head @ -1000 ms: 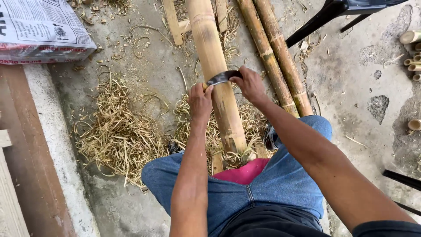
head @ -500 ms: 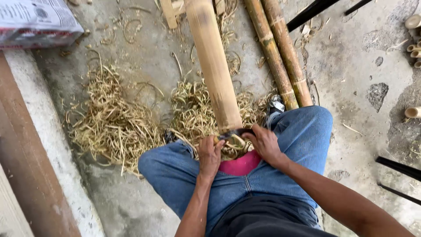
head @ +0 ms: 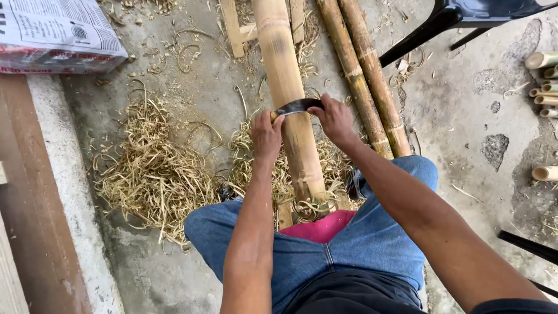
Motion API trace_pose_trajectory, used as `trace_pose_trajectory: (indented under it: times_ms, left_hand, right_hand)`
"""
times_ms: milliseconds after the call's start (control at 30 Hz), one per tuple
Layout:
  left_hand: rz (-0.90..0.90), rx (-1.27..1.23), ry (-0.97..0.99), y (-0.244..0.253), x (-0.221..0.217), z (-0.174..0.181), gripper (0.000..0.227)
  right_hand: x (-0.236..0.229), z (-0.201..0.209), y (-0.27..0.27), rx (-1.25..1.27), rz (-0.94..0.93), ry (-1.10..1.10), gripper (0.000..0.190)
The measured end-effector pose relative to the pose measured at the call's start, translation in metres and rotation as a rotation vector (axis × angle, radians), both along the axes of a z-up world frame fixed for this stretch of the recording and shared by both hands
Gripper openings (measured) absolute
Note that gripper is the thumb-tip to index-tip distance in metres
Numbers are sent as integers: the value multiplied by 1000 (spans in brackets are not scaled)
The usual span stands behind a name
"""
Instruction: Shaving and scraping the outer layer of a bamboo pole using a knife and a sickle.
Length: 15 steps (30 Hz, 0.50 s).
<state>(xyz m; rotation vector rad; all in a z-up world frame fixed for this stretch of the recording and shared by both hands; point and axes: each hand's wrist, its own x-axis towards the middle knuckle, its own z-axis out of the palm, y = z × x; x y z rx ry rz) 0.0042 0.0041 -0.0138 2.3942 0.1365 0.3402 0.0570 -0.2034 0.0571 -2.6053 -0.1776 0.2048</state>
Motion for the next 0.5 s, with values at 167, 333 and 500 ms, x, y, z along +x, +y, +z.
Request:
trace_pose_trajectory:
  times_ms: [167,333,500]
  left_hand:
    - [-33,26,272,-13,-75,11,39]
    - [-95,36,216,-22,-157,24,44]
    - [-126,-226,326,-18,-196,46,37]
  right_hand:
    - [-80,7,-20,-3,40,-77,43]
    - [-153,0,-39,32,-18,65,44]
    - [-181,20,-45,24,76,117,46]
